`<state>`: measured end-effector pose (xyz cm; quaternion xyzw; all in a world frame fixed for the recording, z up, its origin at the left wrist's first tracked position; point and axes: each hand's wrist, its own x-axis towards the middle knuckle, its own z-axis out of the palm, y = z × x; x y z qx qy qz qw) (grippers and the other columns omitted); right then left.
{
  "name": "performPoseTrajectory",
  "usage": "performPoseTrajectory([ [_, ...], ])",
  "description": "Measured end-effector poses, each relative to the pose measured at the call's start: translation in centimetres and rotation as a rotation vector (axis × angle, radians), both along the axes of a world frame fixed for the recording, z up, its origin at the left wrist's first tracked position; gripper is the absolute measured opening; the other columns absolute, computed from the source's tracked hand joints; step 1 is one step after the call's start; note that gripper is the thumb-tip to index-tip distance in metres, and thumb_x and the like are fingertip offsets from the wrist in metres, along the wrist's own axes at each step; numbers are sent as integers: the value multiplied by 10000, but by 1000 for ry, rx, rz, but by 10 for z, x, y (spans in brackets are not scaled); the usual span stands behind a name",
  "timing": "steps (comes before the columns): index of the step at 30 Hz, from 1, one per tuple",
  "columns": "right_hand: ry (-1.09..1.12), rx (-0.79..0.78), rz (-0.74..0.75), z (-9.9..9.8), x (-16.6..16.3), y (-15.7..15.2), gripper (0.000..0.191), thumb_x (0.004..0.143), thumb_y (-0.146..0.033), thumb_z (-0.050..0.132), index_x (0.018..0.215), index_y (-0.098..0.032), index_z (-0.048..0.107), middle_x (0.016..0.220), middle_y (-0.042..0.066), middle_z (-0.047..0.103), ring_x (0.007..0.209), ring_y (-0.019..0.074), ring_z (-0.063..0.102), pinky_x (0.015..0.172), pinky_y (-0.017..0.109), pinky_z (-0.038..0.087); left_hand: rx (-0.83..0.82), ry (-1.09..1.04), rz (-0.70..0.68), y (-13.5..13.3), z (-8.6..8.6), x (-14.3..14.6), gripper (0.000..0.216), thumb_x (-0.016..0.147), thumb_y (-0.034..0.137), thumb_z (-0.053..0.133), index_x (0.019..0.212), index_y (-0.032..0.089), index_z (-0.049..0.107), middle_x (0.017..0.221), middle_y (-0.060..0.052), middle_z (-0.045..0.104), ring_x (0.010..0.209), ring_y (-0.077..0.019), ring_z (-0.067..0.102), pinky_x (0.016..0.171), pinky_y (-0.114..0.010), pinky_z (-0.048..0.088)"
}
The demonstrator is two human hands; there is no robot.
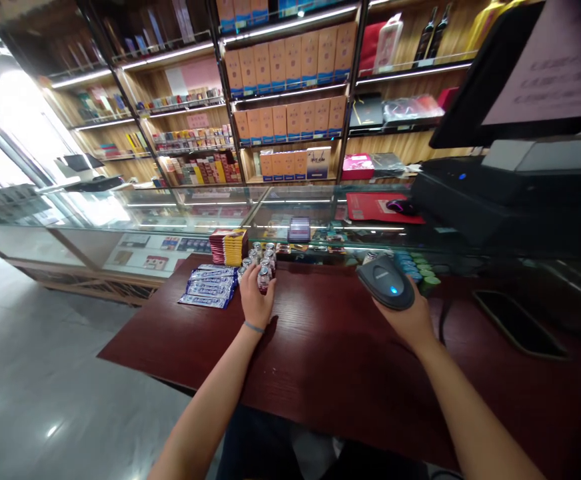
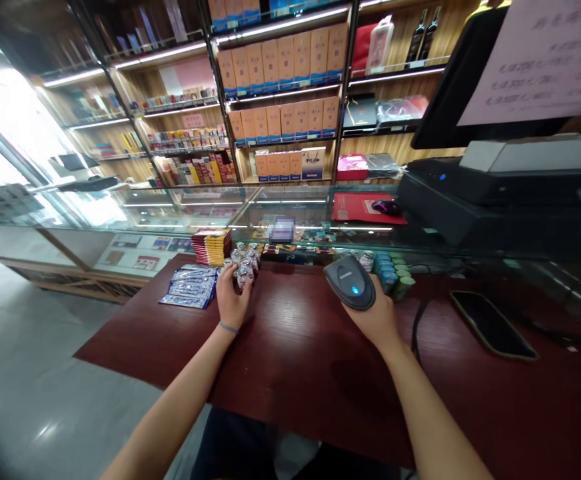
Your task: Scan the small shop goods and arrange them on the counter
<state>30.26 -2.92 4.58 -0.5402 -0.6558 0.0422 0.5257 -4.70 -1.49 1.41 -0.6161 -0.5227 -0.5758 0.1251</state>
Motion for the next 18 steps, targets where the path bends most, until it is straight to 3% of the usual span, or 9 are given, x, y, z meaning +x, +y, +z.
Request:
performPoseTrajectory([
  [4, 107, -43, -50, 4, 16, 8, 518, 731, -490, 768, 1134, -205, 612, 890, 100, 765, 773, 284, 747, 674, 358, 576, 14, 111, -106, -5, 2, 24, 453, 938, 309, 683, 1362, 210, 559, 1354, -166, 596, 1312, -300, 549, 1123, -509, 440],
  [9, 261, -106, -129, 15, 43, 11, 523, 744, -550, 769, 1105, -203, 619, 777, 66, 741, 645, 256, 706, 589, 340, 546, -193, 176, -412, 14, 2, 76, 569, 950, 337, 656, 1477, 233, 467, 1450, -160, 532, 1378, -301, 493, 1171, -523, 403],
  [14, 407, -96, -136, 22, 64, 9, 471, 747, -557, 786, 1027, -213, 625, 677, 6, 698, 446, 173, 592, 496, 306, 503, -335, -46, -651, 60, -6, 148, 633, 926, 340, 661, 1505, 239, 425, 1439, -155, 541, 1357, -298, 521, 1145, -514, 434],
  [18, 443, -75, -140, 26, 76, 6, 413, 776, -507, 784, 1020, -214, 626, 585, -34, 639, 431, 166, 572, 501, 302, 498, -404, -236, -716, 89, -18, 203, 661, 881, 330, 701, 1484, 231, 449, 1423, -152, 542, 1324, -297, 538, 1126, -501, 448],
])
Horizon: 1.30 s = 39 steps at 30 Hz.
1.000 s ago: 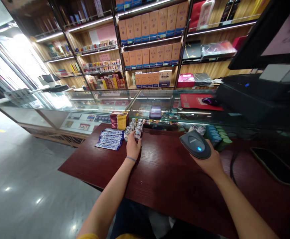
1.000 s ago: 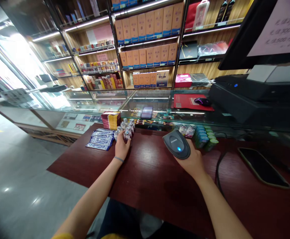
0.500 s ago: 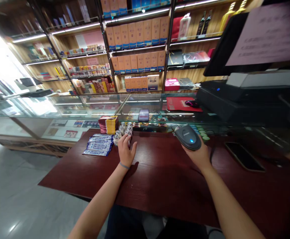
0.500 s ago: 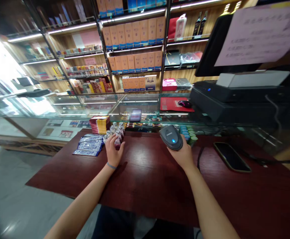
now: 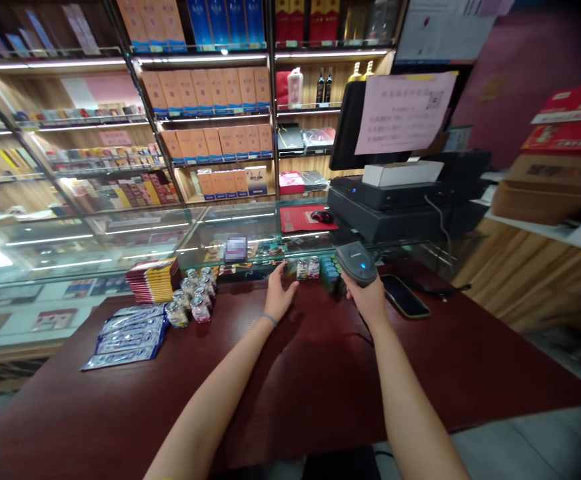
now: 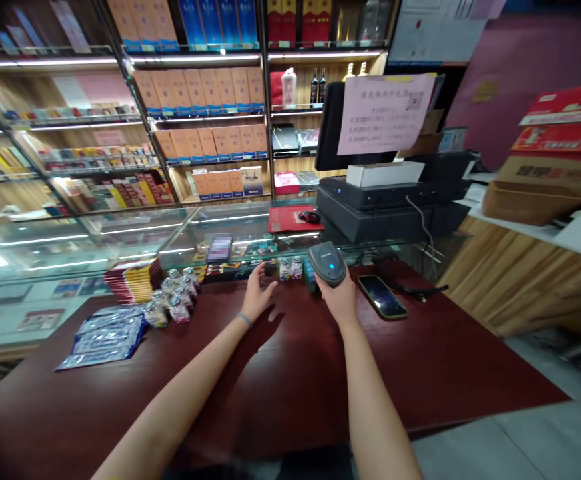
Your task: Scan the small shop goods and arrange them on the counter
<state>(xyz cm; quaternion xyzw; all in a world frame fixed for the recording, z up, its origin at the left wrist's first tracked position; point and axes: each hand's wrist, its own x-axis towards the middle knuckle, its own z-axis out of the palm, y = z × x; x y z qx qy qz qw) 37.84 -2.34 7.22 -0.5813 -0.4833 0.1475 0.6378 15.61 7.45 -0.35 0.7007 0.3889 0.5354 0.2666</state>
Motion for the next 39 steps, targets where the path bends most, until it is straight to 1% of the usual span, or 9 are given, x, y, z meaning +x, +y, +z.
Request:
performPoseTrajectory([
  [4, 61, 21, -23, 4, 6, -2, 442, 770, -500, 792, 1063, -210, 631, 569, -49, 621, 422, 157, 553, 485, 294, 487, -45, -46, 1, 17, -9, 36, 687, 849, 299, 727, 1481, 235, 464, 1430, -148, 523, 1362, -302, 496, 1155, -497, 412],
  [10, 151, 15, -5, 4, 10, -2, 480, 749, -540, 809, 1049, -223, 610, 603, -40, 640, 417, 156, 536, 431, 291, 467, -50, -1, -5, 36, -15, 60, 663, 841, 220, 706, 1468, 230, 490, 1330, -149, 543, 1281, -297, 525, 1154, -526, 387],
  [16, 136, -3, -24, 5, 9, -2, 408, 755, -493, 808, 996, -234, 605, 551, -60, 608, 413, 171, 561, 445, 296, 479, -45, -11, 5, 41, -16, 70, 543, 807, 107, 679, 1328, 225, 576, 1276, -129, 571, 1247, -288, 540, 1147, -538, 390],
  [21, 134, 2, -19, 6, 6, -3, 413, 754, -507, 803, 993, -230, 613, 597, -31, 650, 426, 173, 572, 459, 303, 491, -49, -26, 40, 33, -13, 61, 429, 832, 140, 686, 1245, 207, 592, 1249, -131, 606, 1217, -283, 565, 1119, -513, 413],
  [25, 105, 7, -7, 4, 4, -3, 464, 733, -546, 810, 994, -224, 601, 654, -21, 684, 452, 160, 588, 487, 290, 509, -139, -117, 58, 20, -8, 36, 403, 818, 159, 706, 1202, 184, 588, 1215, -121, 629, 1134, -256, 607, 1067, -467, 454],
  [28, 71, 6, 18, 3, -2, -3, 472, 730, -547, 808, 998, -232, 580, 686, -15, 697, 466, 161, 599, 475, 279, 507, -241, -282, -5, 4, 2, 7, 434, 840, 219, 707, 1248, 200, 561, 1189, -93, 642, 1027, -205, 648, 985, -404, 508],
  [33, -47, -22, 70, 2, -24, -4, 460, 751, -522, 785, 1048, -233, 585, 700, 2, 702, 530, 201, 654, 526, 307, 534, -397, -536, -155, -30, 29, -61, 601, 817, 363, 782, 1348, 243, 526, 1169, -77, 672, 1011, -195, 668, 877, -337, 543],
  [36, -157, -18, 147, -1, -46, -6, 488, 754, -498, 771, 1114, -223, 588, 832, 60, 757, 701, 250, 732, 624, 336, 572, -485, -577, -224, -52, 41, -107, 670, 792, 372, 816, 1388, 259, 531, 1182, -78, 688, 1023, -205, 674, 834, -318, 550],
  [39, -300, -40, 284, -7, -72, -13, 484, 767, -436, 743, 1177, -246, 570, 923, 60, 781, 847, 277, 763, 703, 345, 579, -561, -583, -267, -70, 44, -148, 701, 796, 373, 812, 1432, 293, 528, 1273, -86, 683, 1067, -222, 682, 866, -348, 560],
])
